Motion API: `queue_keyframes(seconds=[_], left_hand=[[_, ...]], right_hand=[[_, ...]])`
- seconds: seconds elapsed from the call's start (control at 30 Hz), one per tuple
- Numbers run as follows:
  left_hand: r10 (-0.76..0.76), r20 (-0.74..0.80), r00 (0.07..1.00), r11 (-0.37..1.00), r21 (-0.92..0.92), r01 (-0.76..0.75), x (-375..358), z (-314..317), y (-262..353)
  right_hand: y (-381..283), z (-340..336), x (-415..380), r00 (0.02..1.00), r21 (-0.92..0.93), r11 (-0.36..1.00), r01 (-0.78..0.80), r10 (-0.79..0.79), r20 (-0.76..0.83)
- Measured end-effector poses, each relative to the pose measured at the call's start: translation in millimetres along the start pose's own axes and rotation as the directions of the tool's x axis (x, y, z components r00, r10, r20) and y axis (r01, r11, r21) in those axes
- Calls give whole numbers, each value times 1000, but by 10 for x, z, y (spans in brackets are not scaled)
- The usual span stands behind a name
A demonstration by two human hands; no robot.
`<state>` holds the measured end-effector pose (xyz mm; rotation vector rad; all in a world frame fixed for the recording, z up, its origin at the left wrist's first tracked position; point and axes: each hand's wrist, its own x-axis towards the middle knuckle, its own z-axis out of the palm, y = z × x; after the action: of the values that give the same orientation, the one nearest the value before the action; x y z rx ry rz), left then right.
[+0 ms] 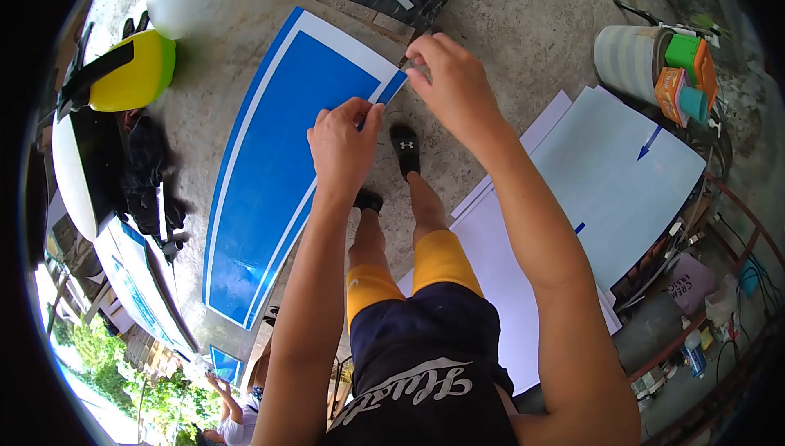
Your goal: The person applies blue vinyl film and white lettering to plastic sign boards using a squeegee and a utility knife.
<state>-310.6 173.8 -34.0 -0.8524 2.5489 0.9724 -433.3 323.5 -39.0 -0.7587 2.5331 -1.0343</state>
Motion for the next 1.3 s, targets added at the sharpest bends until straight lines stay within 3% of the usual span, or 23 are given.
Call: queue_keyframes(seconds=[0.13,0.43,0.6,0.73,0.8,1.0,1.1,1.3], left_hand=[[37,-39,999,997,-67,-39,-8,25,-26],[42,39,998,991,-127,-36,-4,-38,-51],[-38,75,996,998,-49,42,-5,-81,81],[20,33,999,995,-96,-17,-4,-29,81],[69,37,997,988,-140,-63,-6,-31,49],[-86,54,995,993,-79,90,85,-14,156],[-62,-30,998,996,-68,60,83,45,189],[-136,1,991,990,-28,136,115,37,256]], right_hand=[[162,-8,-48,947,180,930,-319,310,81],[207,201,-135,907,469,777,-420,378,187],[261,277,-131,919,500,773,-392,350,180],[266,283,-136,917,471,787,-398,350,191],[246,297,-148,912,559,724,-405,363,190],[258,280,-139,910,614,676,-408,360,207],[274,278,-140,912,609,682,-404,354,208],[289,282,-132,912,604,687,-405,349,216]])
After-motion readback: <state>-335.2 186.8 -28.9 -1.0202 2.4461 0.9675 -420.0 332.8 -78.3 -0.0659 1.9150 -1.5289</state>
